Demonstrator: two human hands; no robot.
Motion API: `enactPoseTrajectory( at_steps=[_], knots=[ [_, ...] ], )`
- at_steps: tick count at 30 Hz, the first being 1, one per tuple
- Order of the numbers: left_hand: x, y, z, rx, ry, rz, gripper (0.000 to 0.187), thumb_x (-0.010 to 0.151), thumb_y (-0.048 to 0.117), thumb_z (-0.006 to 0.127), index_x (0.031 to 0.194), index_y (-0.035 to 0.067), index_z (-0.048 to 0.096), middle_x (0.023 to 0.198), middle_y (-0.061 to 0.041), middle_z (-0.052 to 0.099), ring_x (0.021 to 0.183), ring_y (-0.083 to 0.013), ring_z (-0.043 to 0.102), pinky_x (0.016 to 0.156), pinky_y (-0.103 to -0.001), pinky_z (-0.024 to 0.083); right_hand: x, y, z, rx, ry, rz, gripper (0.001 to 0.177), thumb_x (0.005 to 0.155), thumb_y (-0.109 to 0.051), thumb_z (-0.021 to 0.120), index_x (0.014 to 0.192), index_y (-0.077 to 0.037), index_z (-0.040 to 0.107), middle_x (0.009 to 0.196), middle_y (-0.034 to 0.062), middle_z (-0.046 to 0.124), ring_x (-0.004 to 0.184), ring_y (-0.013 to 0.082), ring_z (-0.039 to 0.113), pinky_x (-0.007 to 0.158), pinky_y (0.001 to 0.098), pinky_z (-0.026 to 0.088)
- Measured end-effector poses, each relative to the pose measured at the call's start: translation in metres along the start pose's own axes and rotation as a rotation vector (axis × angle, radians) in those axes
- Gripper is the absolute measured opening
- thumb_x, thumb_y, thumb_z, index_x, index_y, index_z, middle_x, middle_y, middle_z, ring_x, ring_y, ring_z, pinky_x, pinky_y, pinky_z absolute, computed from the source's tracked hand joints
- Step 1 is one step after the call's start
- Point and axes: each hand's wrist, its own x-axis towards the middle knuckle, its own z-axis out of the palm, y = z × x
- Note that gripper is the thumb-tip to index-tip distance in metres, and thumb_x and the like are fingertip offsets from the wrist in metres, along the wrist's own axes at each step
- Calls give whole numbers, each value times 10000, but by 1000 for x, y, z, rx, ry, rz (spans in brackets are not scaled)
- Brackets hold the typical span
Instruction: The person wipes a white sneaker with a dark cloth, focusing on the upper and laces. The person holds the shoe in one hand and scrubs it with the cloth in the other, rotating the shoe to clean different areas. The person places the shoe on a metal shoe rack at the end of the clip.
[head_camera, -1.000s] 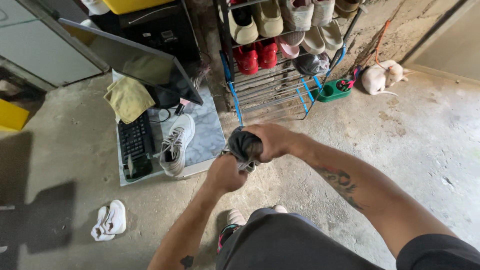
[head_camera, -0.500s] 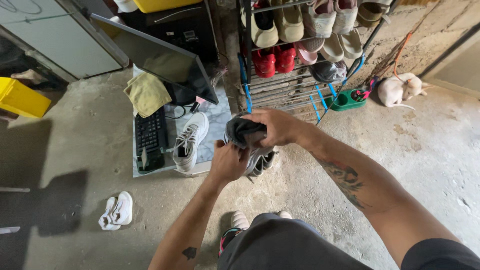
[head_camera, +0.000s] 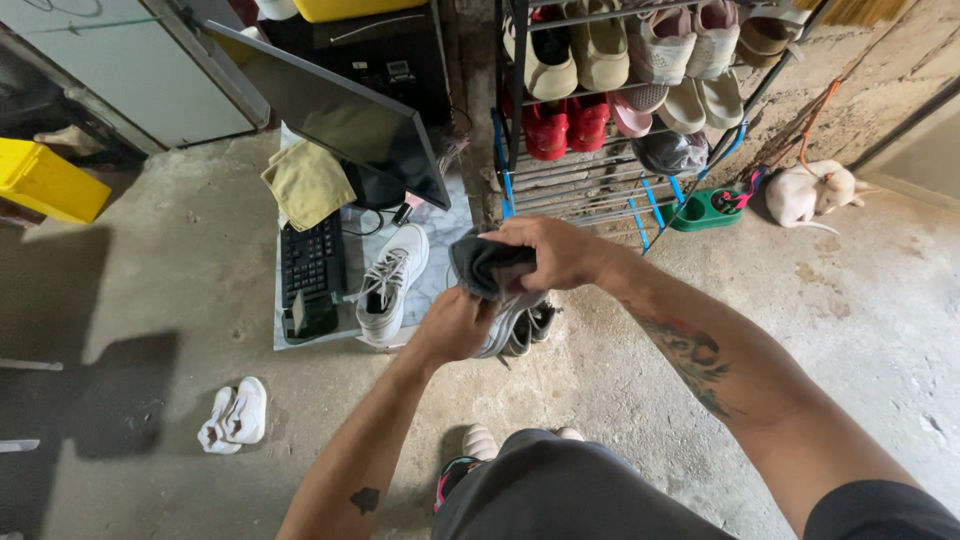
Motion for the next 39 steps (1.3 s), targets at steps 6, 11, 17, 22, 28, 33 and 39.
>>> enactPoseTrajectory(
  at_steps=[6,11,17,22,28,33,39],
  knots=[
    [11,-46,17,-662,47,-162,277,867,22,584,1137,17,647,999,-112,709,927,-253,682,774,-385,564,1,15,53,-431,312,-97,464,860,-171,809,1305,-97,701,1282,104,649,1216,274,572,1089,461,470],
    [19,-64,34,-1421,267,-378,457,756,-6,591,1211,10,627,1061,-115,687,961,-263,661,822,-372,558,-16,-7,123,-295,440,87,587,841,-156,724,1396,-19,590,1453,238,446,1349,415,408,1104,481,422],
    [14,-66,31,-1545,186,-391,465,869,205,606,1296,21,624,1169,-112,681,1052,-235,637,915,-354,528,-14,1,120,-609,321,40,687,847,-385,663,1464,-133,496,1459,232,412,1280,460,399,1069,569,309],
    [18,-65,42,-1383,88,-305,502,950,352,633,1359,73,549,1198,-74,643,1083,-171,622,941,-345,520,27,14,88,-484,375,271,505,1031,-327,508,1491,-119,510,1573,101,473,1470,335,424,1181,505,306],
    [24,-73,44,-1479,37,-168,667,1099,516,522,1461,-43,486,1308,-142,611,1157,-205,603,963,-337,519,22,-1,113,-434,562,228,548,1086,-314,432,1553,-29,399,1623,201,404,1553,388,342,1253,546,243],
    [14,-50,3,-1394,111,-197,754,941,645,298,1486,135,397,1363,-136,597,1226,-184,614,951,-379,584,-11,-7,126,-531,394,97,729,997,-393,489,1578,13,322,1630,286,352,1502,426,331,1197,536,206],
    [10,-34,4,-1111,-135,-34,781,1104,639,314,1334,-60,576,1302,-140,617,1231,-230,556,1067,-358,460,20,1,72,-588,430,68,632,957,-443,543,1422,-17,510,1418,204,557,1370,363,489,1170,545,296]
  ],
)
